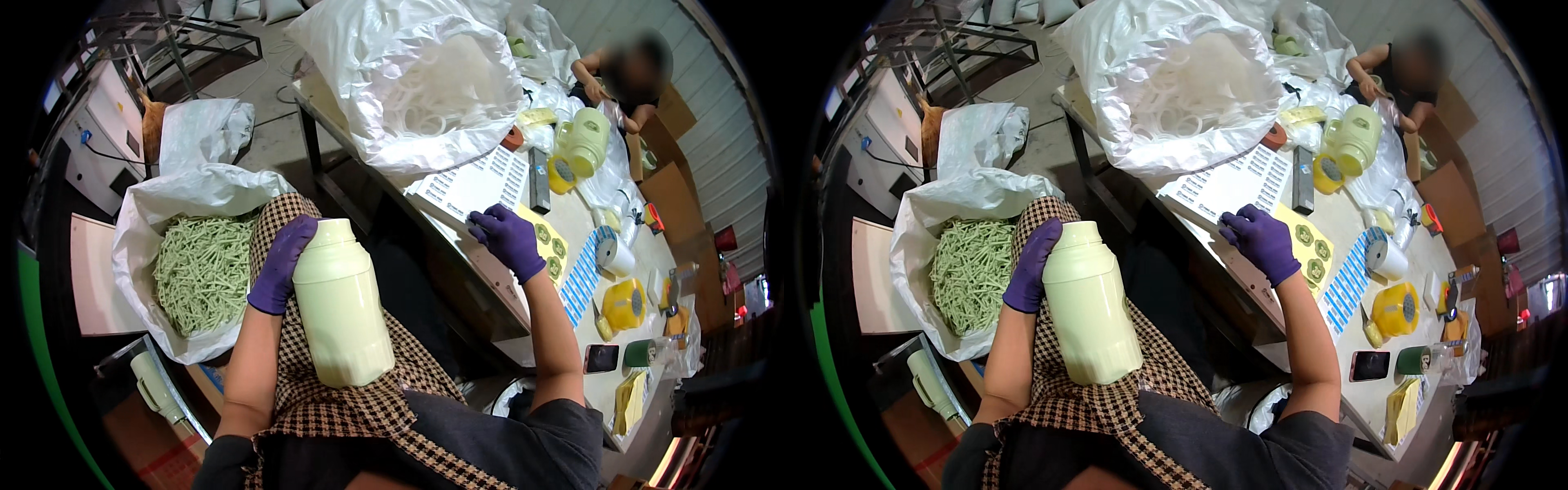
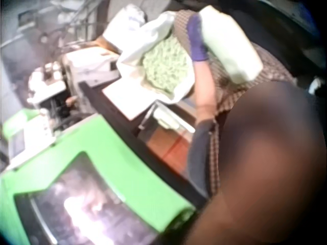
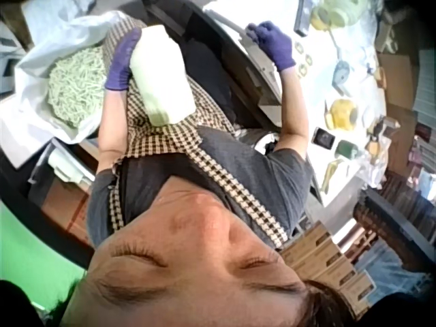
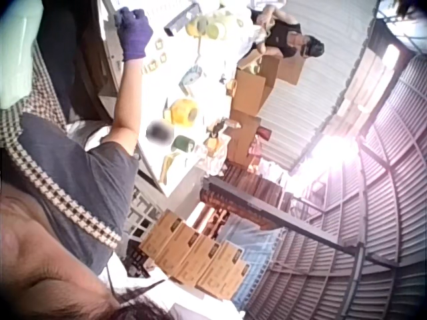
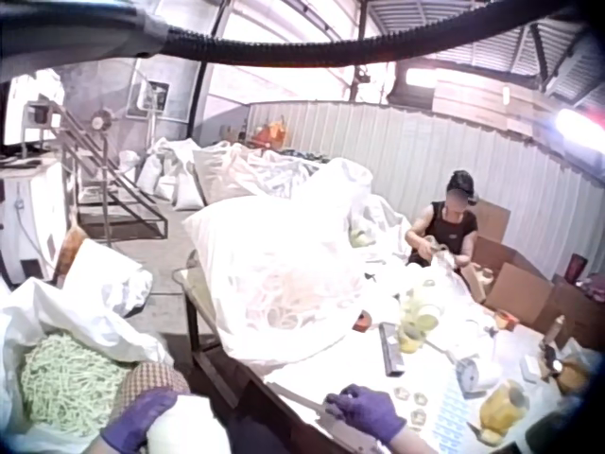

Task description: The person applies decorative and instructional stickers to plastic containers, occasionally reaching for new items and placing finished containers aside.

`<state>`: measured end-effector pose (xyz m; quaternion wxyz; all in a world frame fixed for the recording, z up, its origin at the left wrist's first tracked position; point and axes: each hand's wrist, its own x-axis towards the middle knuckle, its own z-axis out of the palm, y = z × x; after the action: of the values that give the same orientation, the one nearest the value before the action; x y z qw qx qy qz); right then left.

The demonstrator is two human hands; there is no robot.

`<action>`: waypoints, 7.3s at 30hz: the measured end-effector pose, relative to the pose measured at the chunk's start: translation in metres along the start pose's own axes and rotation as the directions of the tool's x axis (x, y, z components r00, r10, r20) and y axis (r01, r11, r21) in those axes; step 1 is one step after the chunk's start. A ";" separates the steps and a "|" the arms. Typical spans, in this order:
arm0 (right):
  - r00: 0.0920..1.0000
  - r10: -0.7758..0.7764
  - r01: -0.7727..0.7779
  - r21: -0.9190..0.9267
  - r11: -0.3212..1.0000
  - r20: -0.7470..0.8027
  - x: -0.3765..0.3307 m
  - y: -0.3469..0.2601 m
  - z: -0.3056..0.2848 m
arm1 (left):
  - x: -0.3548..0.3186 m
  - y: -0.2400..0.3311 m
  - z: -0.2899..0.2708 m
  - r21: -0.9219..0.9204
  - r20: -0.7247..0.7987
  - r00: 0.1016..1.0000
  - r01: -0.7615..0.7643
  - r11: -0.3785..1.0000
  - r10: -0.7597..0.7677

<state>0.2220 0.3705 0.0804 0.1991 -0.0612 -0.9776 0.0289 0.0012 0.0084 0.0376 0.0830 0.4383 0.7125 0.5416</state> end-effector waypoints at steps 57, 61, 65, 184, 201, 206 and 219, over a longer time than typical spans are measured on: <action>0.804 -0.557 0.581 0.080 0.810 -0.210 0.027 -0.159 -0.010 | -0.031 0.117 -0.016 0.164 0.020 0.971 0.231 0.959 -0.237; 0.785 -0.579 0.601 0.046 0.798 -0.219 0.028 -0.159 -0.003 | -0.032 0.126 -0.014 0.295 -0.033 0.983 0.182 0.938 -0.180; 0.778 -0.593 0.608 0.015 0.793 -0.206 0.028 -0.157 -0.003 | -0.036 0.126 -0.006 0.415 -0.076 0.991 0.128 0.901 -0.106; 0.796 -0.589 0.376 0.649 0.661 0.139 0.016 -0.324 0.059 | -0.166 0.084 -0.013 0.750 -0.443 0.853 0.183 0.636 0.277; 0.876 -0.313 0.323 -0.035 0.946 -0.367 0.140 -0.117 -0.006 | -0.148 0.099 -0.187 0.606 -0.745 0.450 0.148 0.782 0.492; 0.971 -0.236 0.234 -0.298 0.926 0.028 0.221 0.042 0.046 | -0.150 0.122 -0.162 0.739 -0.625 0.564 0.206 0.641 0.539; 0.799 -0.099 0.283 0.226 0.932 -0.593 0.179 -0.044 0.024 | -0.184 0.070 -0.077 0.294 -0.594 0.804 0.204 0.934 0.011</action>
<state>0.0440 0.3498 0.1308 0.4922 0.0645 -0.8570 0.1381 0.1040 -0.1745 0.0619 -0.1907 0.2198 0.8080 0.5123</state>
